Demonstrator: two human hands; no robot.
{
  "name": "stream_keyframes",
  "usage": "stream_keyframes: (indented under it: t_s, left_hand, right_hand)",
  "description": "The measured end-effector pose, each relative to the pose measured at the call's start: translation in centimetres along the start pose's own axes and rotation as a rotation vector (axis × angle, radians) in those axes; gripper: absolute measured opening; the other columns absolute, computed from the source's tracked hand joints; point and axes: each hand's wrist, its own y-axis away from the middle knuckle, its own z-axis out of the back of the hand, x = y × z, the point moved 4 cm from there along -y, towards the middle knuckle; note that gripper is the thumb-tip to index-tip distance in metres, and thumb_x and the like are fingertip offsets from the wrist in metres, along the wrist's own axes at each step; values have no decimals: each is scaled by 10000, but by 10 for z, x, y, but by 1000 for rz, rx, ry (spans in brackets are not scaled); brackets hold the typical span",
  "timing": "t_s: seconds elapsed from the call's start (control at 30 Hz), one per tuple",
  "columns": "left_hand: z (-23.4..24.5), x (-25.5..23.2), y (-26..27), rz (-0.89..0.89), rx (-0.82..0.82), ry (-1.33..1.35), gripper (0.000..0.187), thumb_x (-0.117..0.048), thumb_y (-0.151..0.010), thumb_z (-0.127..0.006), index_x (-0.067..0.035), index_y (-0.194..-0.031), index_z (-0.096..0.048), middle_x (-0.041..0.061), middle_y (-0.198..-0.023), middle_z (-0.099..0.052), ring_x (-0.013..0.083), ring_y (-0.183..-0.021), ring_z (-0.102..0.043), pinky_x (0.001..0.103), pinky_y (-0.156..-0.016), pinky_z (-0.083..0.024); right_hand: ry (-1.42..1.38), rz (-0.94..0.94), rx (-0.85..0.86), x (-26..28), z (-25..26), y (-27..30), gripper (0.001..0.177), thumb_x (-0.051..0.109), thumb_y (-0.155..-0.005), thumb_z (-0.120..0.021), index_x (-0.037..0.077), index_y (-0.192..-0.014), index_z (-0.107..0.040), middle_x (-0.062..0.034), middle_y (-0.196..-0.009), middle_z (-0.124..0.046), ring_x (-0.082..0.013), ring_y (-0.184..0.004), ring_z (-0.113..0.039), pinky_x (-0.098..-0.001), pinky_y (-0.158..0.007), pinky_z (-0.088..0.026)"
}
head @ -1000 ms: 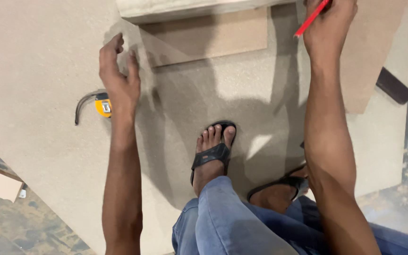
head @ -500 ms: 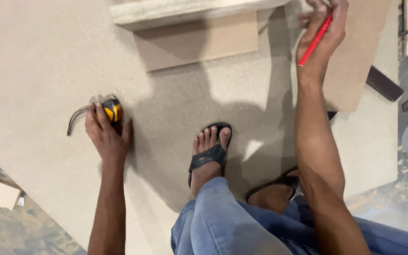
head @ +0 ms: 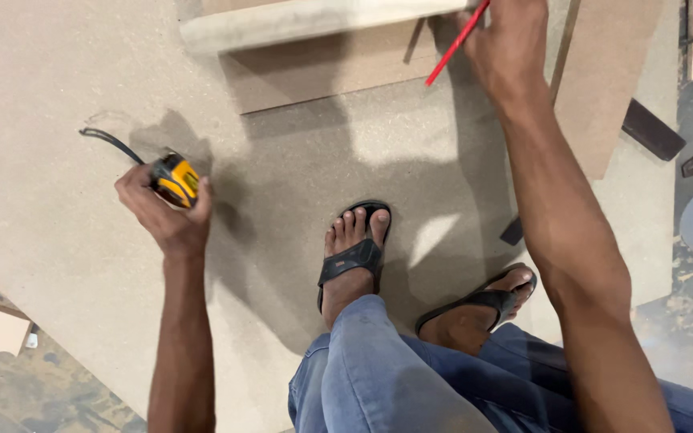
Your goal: The person measures several pieces of wood and marks them using a pencil, a tape measure, and a square tool while working on the floor.
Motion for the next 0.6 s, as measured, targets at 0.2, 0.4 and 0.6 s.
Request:
stream_keyframes:
  t_s: [0.2, 0.4, 0.6]
  left_hand:
    - [-19, -92, -9, -538, -196, -197, 651, -505, -719, -742, -54, -1131, -517, 244, -1190, -584, 453, -1227, -555, 661, -1117, -275]
    - [-41, -140, -28, -71, 87, 384, 669, -512, -866, -722, 11, -1225, -509, 160, -983, -674, 255, -793, -667, 407, -723, -563]
    - [-86, -199, -44, -366, 436, 252, 428, -219, -1075, -666, 11, -1400, -507, 240, -1268, -570, 309, -1095, -636, 430, -898, -583]
  right_hand:
    - [-33, -85, 39, -8, -29, 37, 557, -33, -902, -859, -11, -1369, -556, -239, -1289, -621, -347, -1215, -643, -358, -887, -615]
    - [83, -7, 109, 25, -8, 40, 795, 187, -712, -939, -74, -1347, -539, -172, -1145, -680, -391, -1262, -557, -458, -933, -590]
    - [-610, -229, 148, 65, -2, 30, 308, 122, -1018, -790, 44, -1272, -634, -97, -1192, -711, -192, -1105, -706, -346, -1006, -561]
